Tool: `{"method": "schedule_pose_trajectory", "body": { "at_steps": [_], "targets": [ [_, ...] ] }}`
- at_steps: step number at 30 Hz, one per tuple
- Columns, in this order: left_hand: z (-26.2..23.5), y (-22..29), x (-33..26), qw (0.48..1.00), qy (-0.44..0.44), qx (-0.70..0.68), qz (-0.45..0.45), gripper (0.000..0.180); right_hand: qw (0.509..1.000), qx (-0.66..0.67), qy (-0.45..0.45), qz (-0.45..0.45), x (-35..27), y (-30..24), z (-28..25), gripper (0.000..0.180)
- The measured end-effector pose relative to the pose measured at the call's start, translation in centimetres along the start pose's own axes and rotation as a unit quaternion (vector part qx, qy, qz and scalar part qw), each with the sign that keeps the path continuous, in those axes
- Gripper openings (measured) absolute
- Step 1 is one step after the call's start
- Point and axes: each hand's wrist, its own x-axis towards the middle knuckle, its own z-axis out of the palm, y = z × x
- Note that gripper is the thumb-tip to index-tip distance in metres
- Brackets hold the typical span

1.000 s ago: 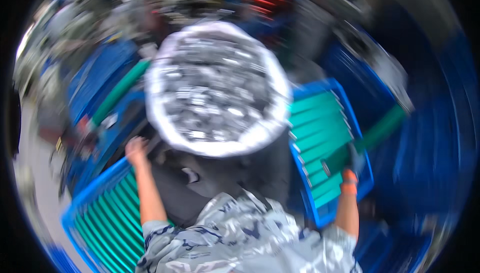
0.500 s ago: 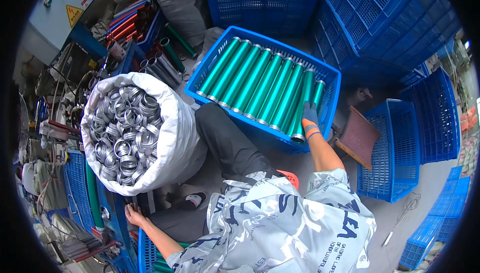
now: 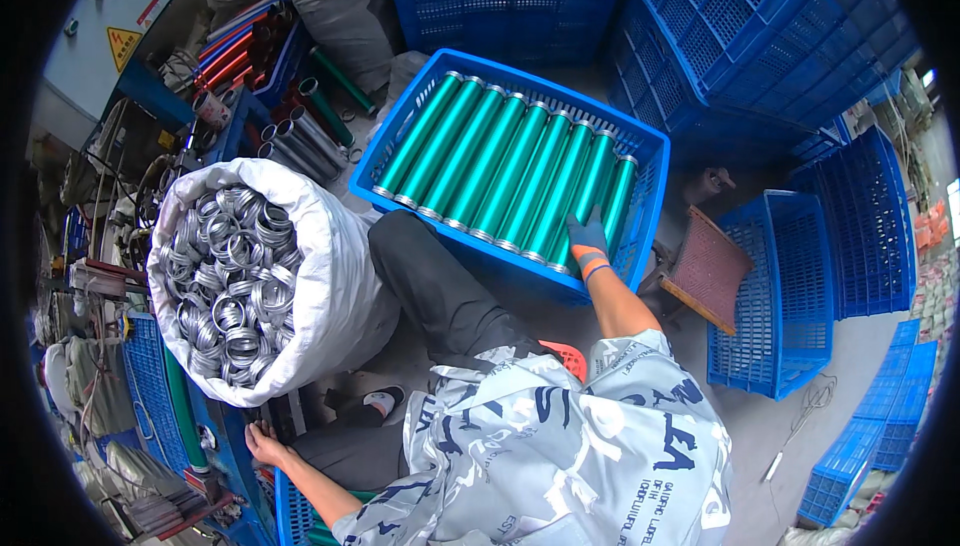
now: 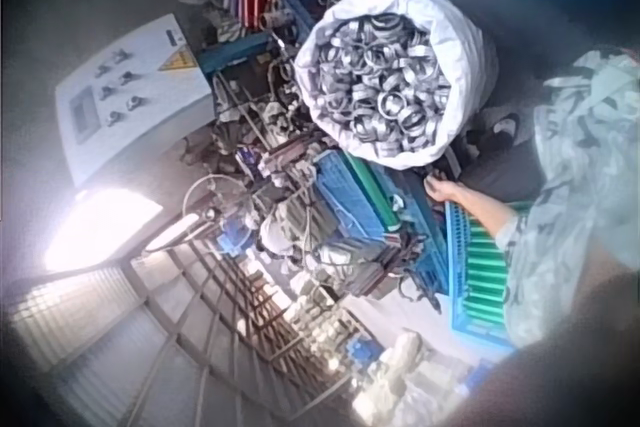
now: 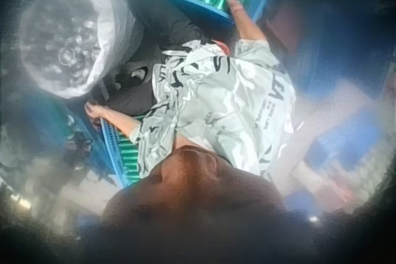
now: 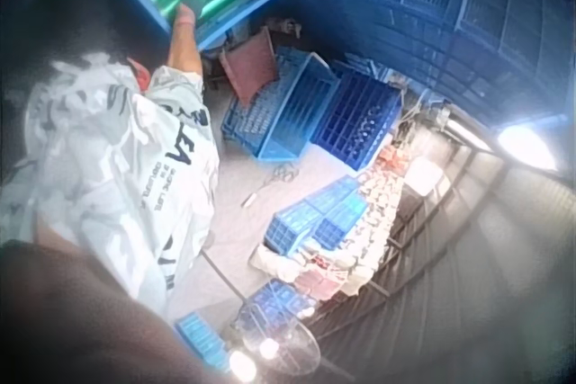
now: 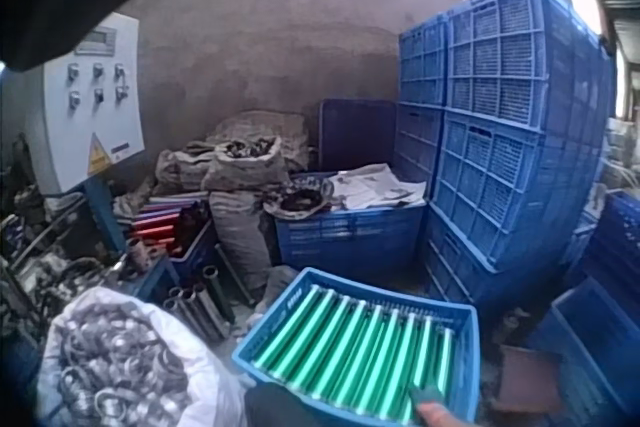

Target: The recorder is assembling metal rings onto the ends of green tubes using a pneumatic press.

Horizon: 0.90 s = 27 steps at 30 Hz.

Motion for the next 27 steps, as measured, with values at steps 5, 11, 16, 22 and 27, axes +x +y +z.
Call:
{"method": "schedule_pose_trajectory", "body": {
  "at_steps": [5, 11, 16, 22, 27],
  "targets": [
    [0.1, -0.2, 0.4, 1.0, 0.017, -0.006, 0.02, 0.047, 0.998, -0.052, -0.014, 0.037, -1.4, -1.9, -1.8, 0.108],
    [1.8, 0.2, 0.0, 0.993, 0.062, -0.008, 0.096, 0.045, 0.961, -0.118, 0.106, -0.225, -1.9, -11.6, 0.6, 0.083],
    [-6.9, -0.8, -6.6, 0.835, 0.194, 0.337, 0.39, 0.018, 0.831, 0.269, -0.116, -0.474, -17.1, -35.1, 6.8, 0.053],
    [-12.1, -7.1, -15.5, 0.893, 0.337, 0.281, 0.098, 0.049, 0.632, 0.334, -0.421, -0.558, -27.6, -49.0, 6.0, 0.041],
    [-18.1, -15.9, -31.2, 0.819, 0.254, 0.475, -0.201, 0.069, 0.523, 0.011, -0.363, -0.771, -35.3, -50.4, 11.7, 0.069]
  ]
}}
